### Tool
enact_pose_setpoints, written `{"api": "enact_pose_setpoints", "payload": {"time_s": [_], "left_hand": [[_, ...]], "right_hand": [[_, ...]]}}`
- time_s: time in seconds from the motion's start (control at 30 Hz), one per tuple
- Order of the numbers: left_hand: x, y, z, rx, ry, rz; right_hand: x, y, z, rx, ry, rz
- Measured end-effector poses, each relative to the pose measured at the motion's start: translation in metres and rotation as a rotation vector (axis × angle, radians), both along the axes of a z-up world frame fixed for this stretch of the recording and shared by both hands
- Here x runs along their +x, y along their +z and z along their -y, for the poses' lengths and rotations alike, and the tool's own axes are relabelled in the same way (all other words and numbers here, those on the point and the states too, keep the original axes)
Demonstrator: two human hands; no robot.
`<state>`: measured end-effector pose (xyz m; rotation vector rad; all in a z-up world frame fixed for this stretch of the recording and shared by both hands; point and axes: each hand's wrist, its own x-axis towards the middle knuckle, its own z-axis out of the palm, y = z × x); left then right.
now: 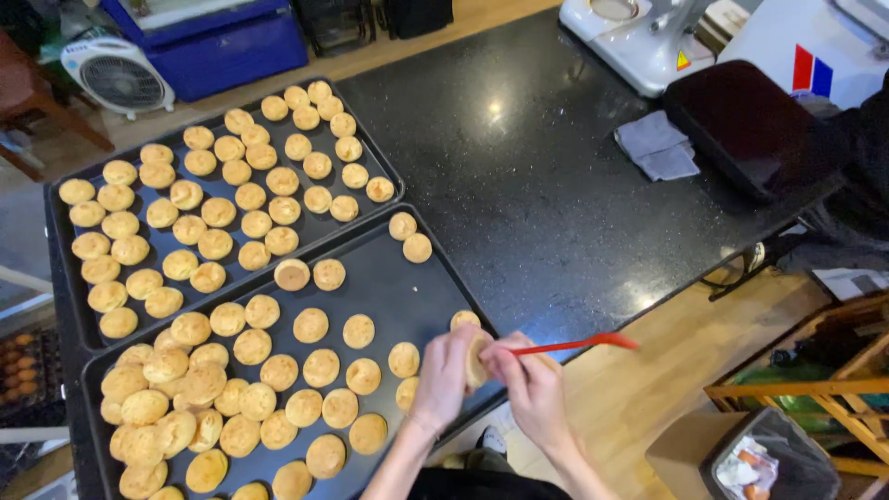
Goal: Poking holes in the bottom of baked pastries using a red spoon to prepare them for filling
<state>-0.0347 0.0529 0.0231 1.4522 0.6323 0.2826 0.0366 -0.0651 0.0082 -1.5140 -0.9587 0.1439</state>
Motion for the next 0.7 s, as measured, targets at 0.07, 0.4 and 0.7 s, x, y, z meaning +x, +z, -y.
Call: {"api": "enact_pose_setpoints", "payload": {"time_s": [0.07, 0.4, 0.7], "left_hand": [[0.003, 0.003, 0.004, 0.001, -0.015, -0.006], [0.003, -0.013, 0.011, 0.195, -0.184, 0.046], [0.021, -0.121, -0.076, 0.744, -0.049, -0.241]], "right_hand": [[0.001, -0.019, 0.002, 0.022, -0.086, -0.162], [0.013, -0.032, 0.004, -0.094, -0.352, -0.063], [0.042, -0.093, 0.005, 0.301, -0.331, -0.969]]}}
